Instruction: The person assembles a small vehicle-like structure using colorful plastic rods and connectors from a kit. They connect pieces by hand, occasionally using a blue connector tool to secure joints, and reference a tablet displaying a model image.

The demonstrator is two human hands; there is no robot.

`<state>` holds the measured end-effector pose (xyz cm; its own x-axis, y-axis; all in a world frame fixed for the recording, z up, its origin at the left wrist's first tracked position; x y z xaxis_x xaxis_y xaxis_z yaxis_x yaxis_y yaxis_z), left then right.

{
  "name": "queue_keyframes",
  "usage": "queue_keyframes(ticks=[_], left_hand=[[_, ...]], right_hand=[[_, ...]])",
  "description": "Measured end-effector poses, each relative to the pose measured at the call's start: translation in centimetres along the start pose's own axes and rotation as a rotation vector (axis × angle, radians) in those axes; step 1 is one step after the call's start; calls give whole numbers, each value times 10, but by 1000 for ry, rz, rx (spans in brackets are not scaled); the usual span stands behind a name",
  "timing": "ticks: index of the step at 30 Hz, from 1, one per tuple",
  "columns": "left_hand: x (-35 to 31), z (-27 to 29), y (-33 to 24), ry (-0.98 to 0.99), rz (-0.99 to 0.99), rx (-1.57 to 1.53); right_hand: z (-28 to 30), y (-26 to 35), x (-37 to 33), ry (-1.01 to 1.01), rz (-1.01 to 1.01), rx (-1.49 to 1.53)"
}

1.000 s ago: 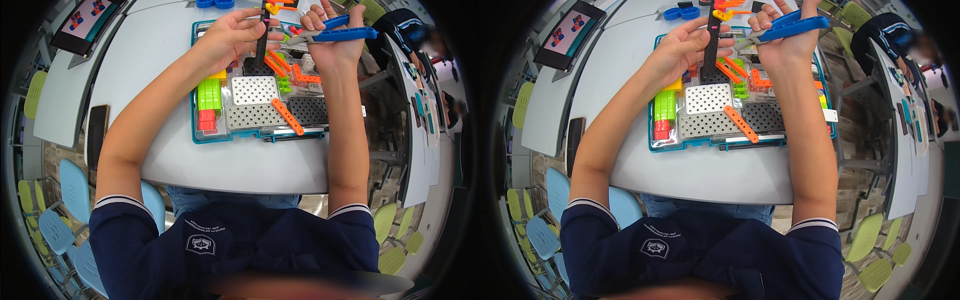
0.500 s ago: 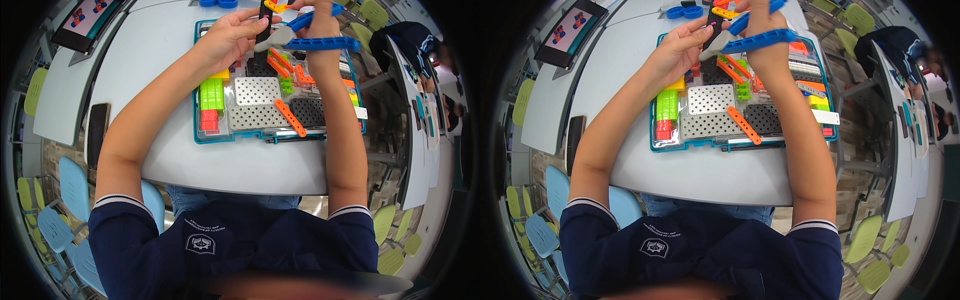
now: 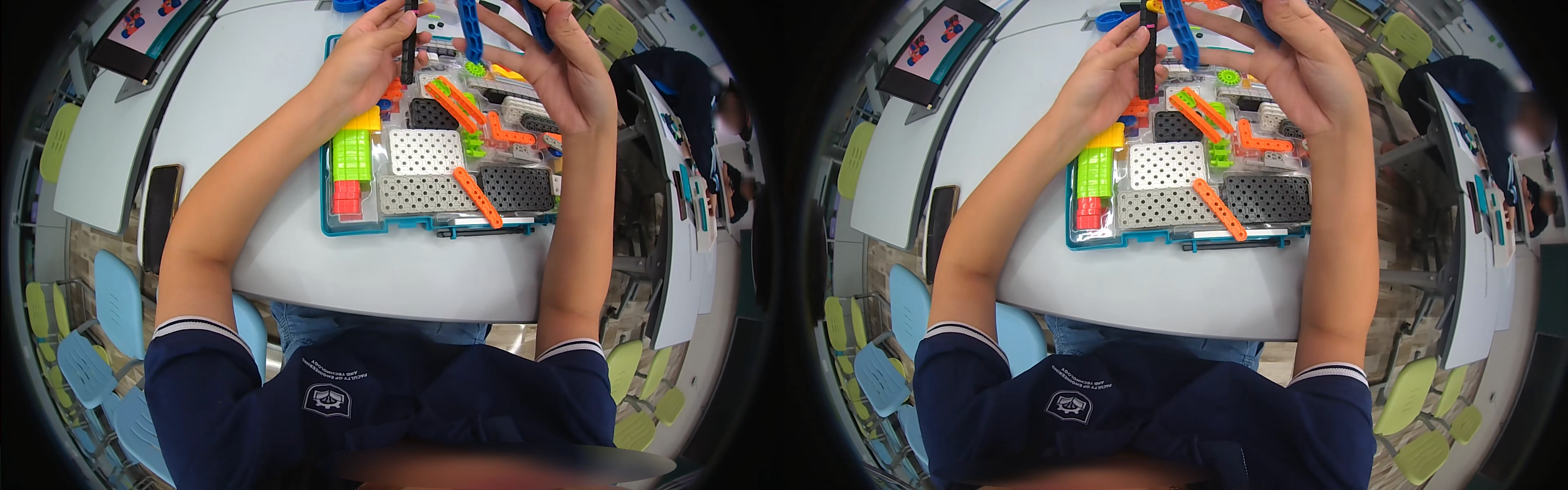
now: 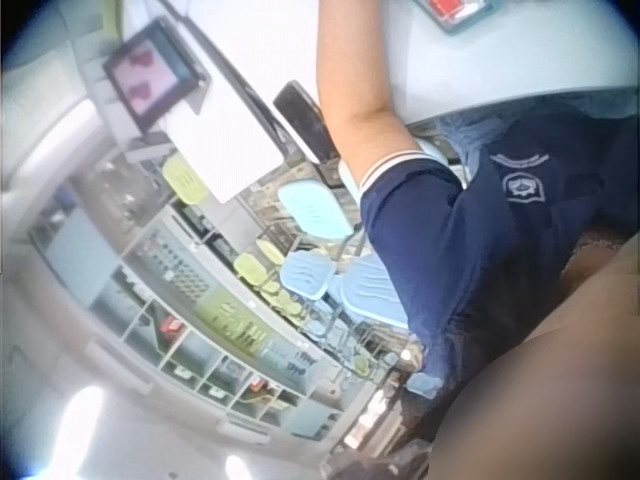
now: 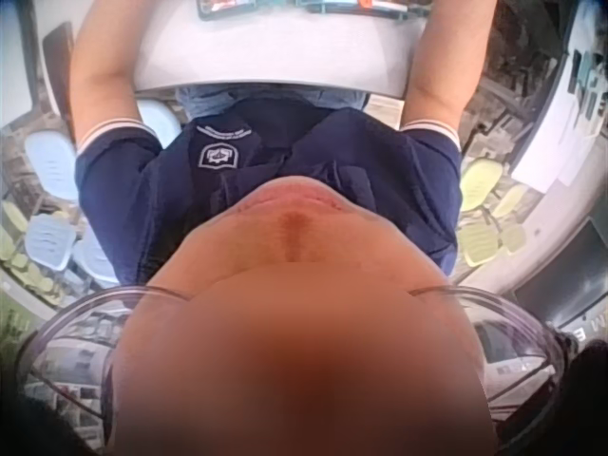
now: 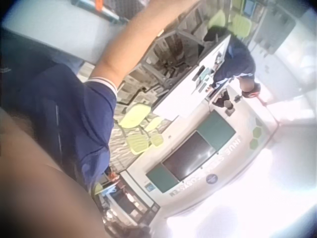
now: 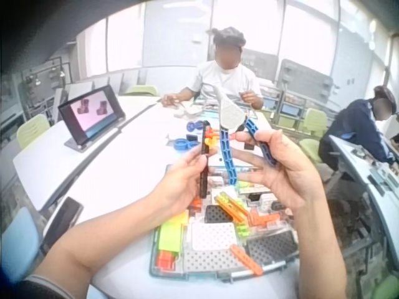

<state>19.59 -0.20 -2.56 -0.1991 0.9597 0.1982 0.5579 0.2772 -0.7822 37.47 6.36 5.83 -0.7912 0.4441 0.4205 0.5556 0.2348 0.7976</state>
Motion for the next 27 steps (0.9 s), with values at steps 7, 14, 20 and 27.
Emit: queue_keyframes(ticks=[7, 14, 20, 27], left_hand=[[0, -3, -3, 14, -6, 16], [1, 1, 0, 9, -18, 36], [0, 4, -2, 7, -23, 20], [-4, -3, -5, -4, -53, 43]], right_hand=[[15, -12, 1, -171, 116, 8], [19, 5, 2, -315, 63, -347], [-6, 22, -8, -233, -202, -680], [2, 30, -15, -112, -139, -1223]])
Point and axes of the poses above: each hand's wrist, its own x-axis towards the middle knuckle, its own z-axis out of the back of the hand, y = z × x, the point moved 5 cm from there along x, towards the middle knuckle
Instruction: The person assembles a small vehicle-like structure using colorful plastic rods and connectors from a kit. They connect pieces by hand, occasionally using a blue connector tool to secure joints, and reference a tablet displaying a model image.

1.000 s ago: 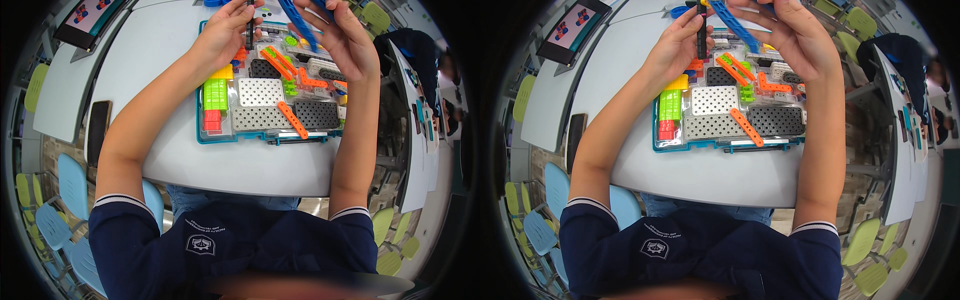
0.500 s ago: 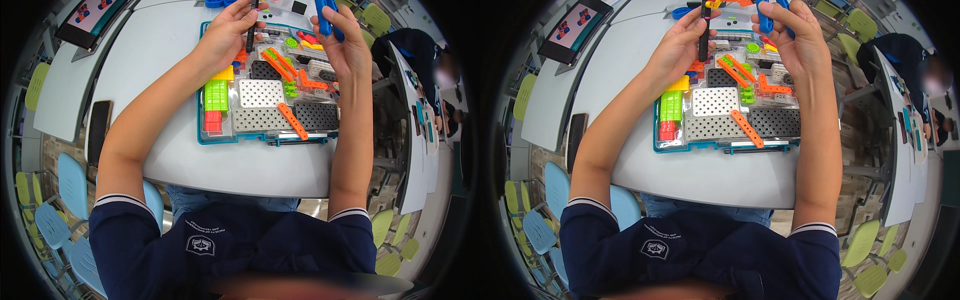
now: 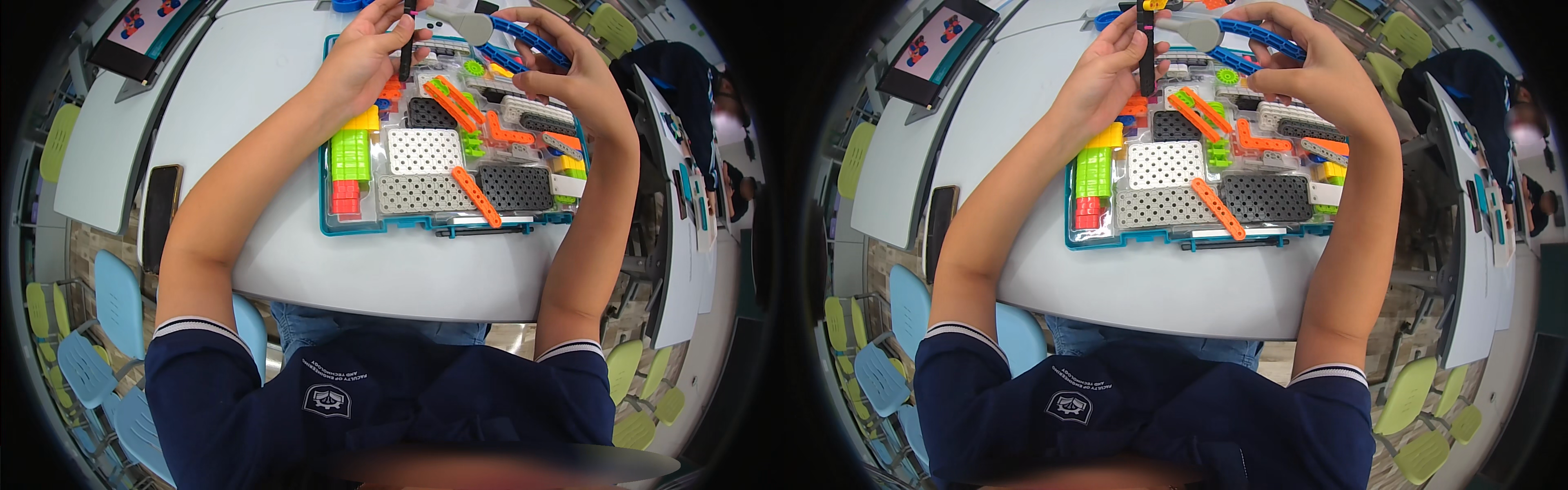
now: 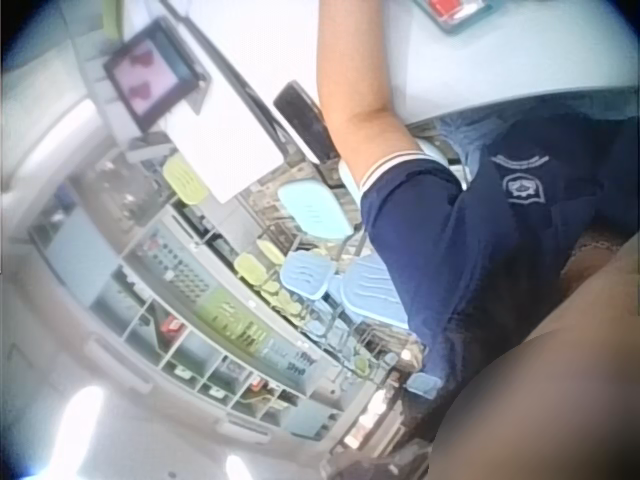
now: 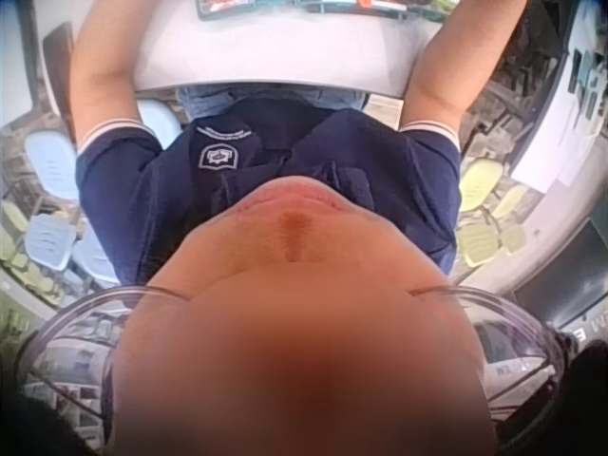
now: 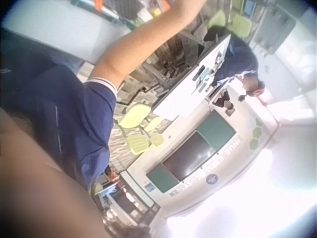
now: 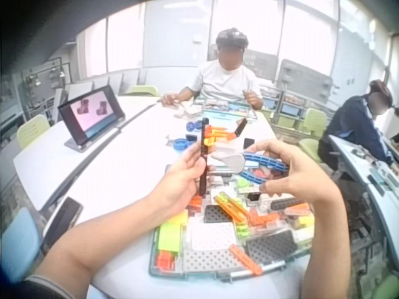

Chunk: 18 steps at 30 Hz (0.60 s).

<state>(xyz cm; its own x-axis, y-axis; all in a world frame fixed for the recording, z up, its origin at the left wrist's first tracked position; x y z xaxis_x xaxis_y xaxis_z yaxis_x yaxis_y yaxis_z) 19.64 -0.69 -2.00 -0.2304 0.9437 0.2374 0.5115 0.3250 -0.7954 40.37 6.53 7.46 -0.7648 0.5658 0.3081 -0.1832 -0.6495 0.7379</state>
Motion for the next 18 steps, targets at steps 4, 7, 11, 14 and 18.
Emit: queue_keyframes(ticks=[4, 7, 11, 14, 18], left_hand=[[-1, -4, -1, 43, -5, 35], [-1, -5, -1, 75, -18, 33], [-1, -2, -1, 47, -9, 30], [-1, -4, -1, 55, -21, 42], [-1, -6, -2, 49, -25, 52]], right_hand=[[-1, -13, 3, 77, -61, -49], [-9, -14, 6, 93, 2, -44], [-16, -19, 5, 108, -90, -144], [-21, -22, 4, 159, -148, -235], [-24, -23, 8, 195, -204, -299]])
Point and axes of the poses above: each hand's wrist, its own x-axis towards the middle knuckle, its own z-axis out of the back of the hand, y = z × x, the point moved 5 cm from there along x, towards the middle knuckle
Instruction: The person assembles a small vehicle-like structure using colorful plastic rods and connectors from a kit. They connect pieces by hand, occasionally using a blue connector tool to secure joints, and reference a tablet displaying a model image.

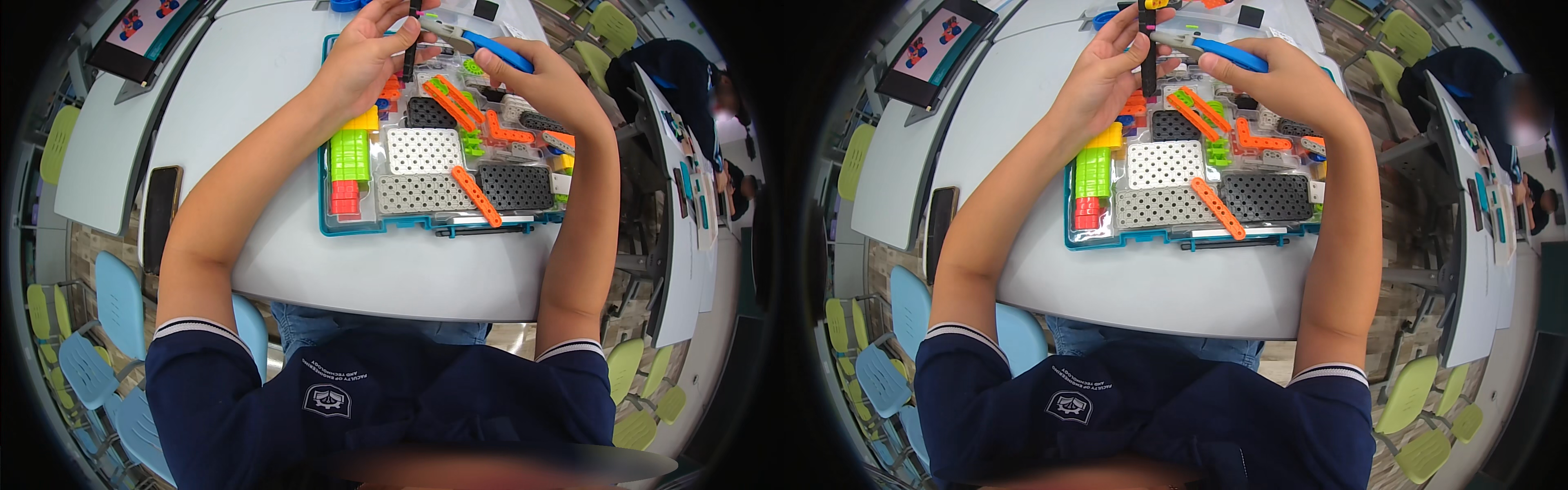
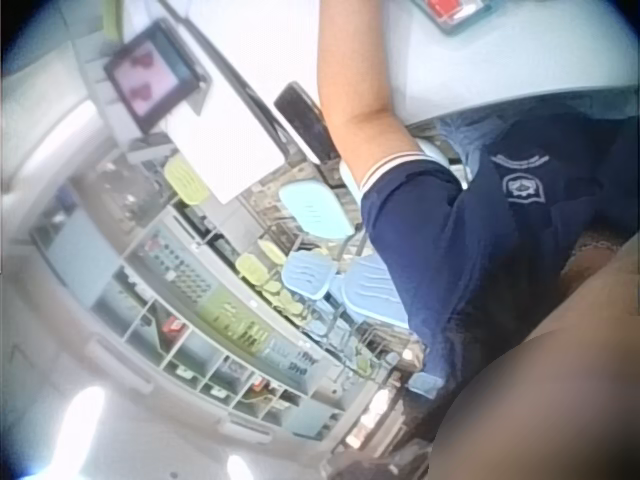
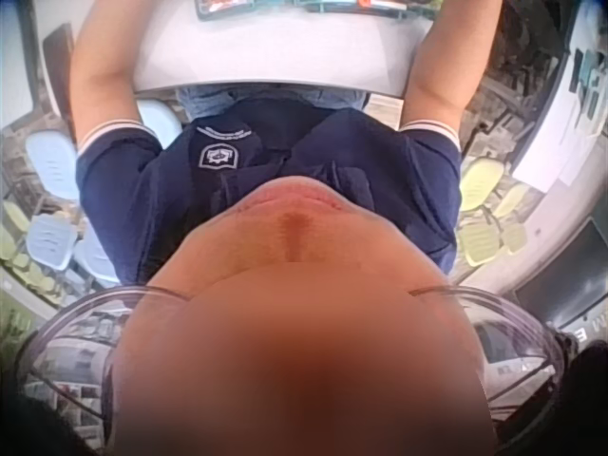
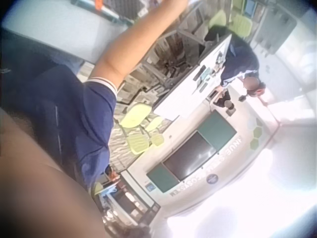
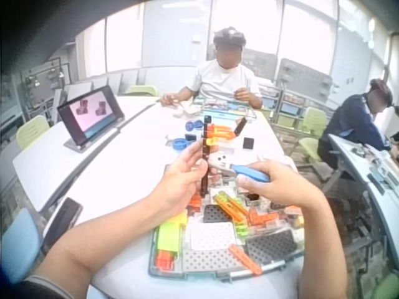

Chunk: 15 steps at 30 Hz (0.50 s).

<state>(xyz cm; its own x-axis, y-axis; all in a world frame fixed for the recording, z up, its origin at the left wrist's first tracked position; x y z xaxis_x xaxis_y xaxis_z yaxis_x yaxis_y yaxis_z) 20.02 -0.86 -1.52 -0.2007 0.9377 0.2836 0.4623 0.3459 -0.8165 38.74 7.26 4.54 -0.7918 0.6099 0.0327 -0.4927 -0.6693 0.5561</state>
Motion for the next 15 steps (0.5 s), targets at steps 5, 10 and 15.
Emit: queue_keyframes(ticks=[5, 10, 15], left_hand=[[-1, -1, -2, 13, 9, -27], [-1, -1, -3, 54, 15, -93], [-1, 0, -2, 36, 55, -89]], right_hand=[[4, 5, 1, -146, 129, -109], [8, 11, -1, -412, 366, -342], [12, 18, -4, -462, 370, -371]])
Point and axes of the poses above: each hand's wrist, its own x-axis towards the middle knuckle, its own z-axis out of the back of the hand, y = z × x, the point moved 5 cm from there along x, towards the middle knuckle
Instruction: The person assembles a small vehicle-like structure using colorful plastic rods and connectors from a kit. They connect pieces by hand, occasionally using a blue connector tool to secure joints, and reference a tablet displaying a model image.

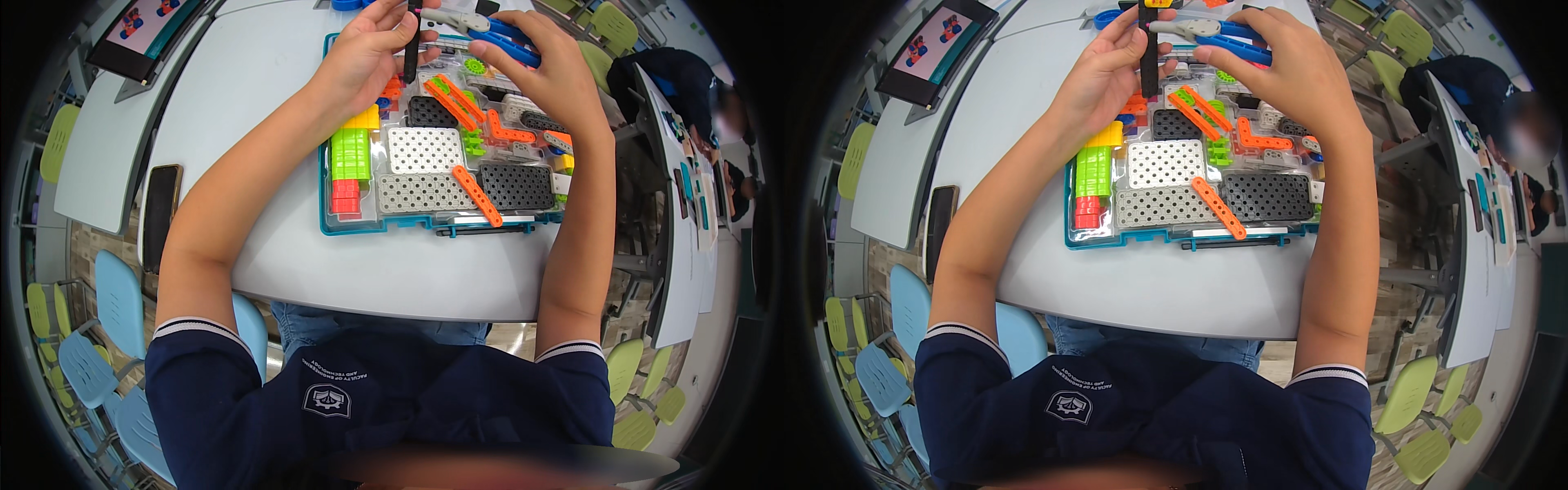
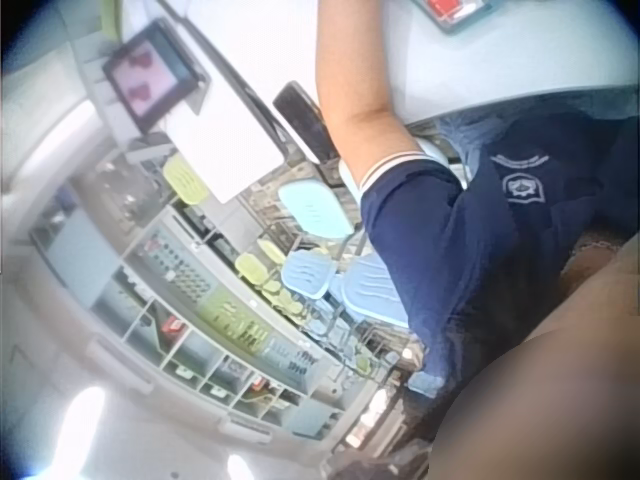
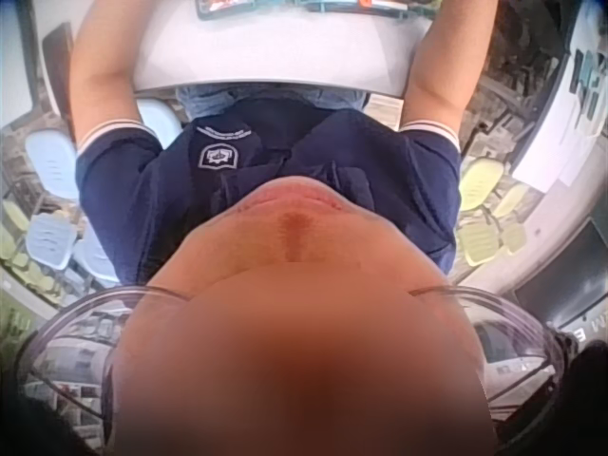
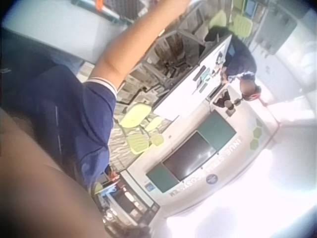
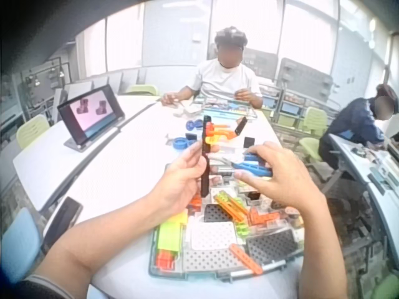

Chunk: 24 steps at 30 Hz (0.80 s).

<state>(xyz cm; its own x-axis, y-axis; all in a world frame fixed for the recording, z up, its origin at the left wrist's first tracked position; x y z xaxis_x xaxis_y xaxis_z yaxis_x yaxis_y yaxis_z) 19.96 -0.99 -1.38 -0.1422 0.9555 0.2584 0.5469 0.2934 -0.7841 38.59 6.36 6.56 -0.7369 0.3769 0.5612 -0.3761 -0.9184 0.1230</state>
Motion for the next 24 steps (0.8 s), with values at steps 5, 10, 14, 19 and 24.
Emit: queue_keyframes(ticks=[5, 10, 14, 19, 24], left_hand=[[0, 0, 1, 2, -11, -5], [0, 3, 3, 3, -14, -9], [2, 3, 4, 27, -20, -15], [2, 2, 4, 24, -12, -3], [1, 3, 3, 28, -16, 0]], right_hand=[[12, 12, 1, 17, -71, -59], [15, 17, 3, 14, -126, -30], [17, 22, 4, -14, -59, -61], [16, 19, 2, -18, -42, -56], [9, 5, 3, 22, -48, -50]])
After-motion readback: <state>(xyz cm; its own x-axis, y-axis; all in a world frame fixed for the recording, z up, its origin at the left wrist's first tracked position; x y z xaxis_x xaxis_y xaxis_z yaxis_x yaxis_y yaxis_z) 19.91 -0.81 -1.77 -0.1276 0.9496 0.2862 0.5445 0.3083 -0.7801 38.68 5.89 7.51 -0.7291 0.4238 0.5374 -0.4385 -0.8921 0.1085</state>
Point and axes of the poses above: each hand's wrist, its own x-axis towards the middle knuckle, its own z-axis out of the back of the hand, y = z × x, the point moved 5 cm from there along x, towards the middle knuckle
